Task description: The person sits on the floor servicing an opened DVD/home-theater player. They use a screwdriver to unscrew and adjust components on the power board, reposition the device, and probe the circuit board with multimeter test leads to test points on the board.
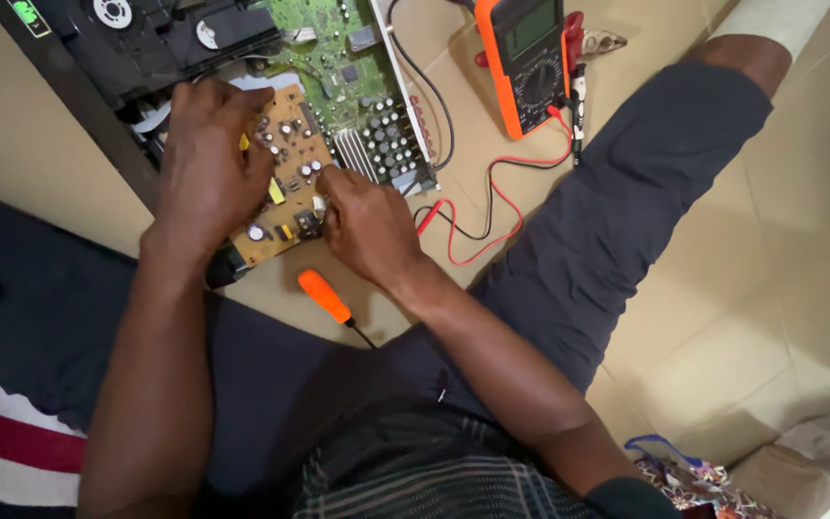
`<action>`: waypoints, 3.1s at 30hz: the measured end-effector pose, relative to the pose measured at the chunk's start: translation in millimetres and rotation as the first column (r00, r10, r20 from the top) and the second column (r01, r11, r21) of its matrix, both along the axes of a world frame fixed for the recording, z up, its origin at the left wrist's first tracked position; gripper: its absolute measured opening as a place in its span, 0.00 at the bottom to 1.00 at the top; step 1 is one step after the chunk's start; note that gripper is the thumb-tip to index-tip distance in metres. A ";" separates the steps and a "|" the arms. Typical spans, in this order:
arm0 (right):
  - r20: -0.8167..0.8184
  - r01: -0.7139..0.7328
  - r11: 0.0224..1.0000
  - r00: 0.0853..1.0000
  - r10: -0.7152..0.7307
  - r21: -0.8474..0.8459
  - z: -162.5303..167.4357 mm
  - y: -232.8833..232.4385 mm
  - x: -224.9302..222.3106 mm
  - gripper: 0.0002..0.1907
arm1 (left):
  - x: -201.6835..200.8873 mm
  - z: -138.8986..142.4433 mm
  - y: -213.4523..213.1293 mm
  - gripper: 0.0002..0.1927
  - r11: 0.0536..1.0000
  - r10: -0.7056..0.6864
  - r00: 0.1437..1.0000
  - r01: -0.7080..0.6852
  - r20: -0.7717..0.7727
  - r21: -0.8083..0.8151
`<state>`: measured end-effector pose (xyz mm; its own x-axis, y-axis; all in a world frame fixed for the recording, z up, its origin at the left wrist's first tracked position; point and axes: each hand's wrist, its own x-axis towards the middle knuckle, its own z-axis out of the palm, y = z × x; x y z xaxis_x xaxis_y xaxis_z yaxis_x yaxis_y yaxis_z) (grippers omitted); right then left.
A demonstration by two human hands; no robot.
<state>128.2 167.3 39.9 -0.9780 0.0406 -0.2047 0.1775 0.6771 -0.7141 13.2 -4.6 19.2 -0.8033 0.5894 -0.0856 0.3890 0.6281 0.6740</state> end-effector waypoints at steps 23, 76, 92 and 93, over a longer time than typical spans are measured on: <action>-0.037 -0.008 0.996 0.999 0.011 0.087 -8.3 -3.0 4.9 0.06 | 4.2 -23.1 31.3 0.18 0.991 0.038 0.990 -0.055 -0.134 -0.125; -0.042 -0.011 0.995 0.999 0.016 0.099 -5.6 -4.0 7.0 0.07 | 2.8 -21.9 24.3 0.15 0.998 0.057 0.997 -0.055 -0.058 0.034; -0.054 -0.037 0.997 0.998 0.041 0.069 -6.1 -1.2 5.6 0.10 | 2.1 -13.9 27.3 0.12 0.994 0.085 0.995 -0.082 -0.045 0.069; -0.043 -0.043 0.996 0.998 0.047 0.084 -7.4 -1.0 5.4 0.10 | 2.1 -14.2 27.1 0.13 0.992 0.088 0.995 -0.084 -0.045 0.097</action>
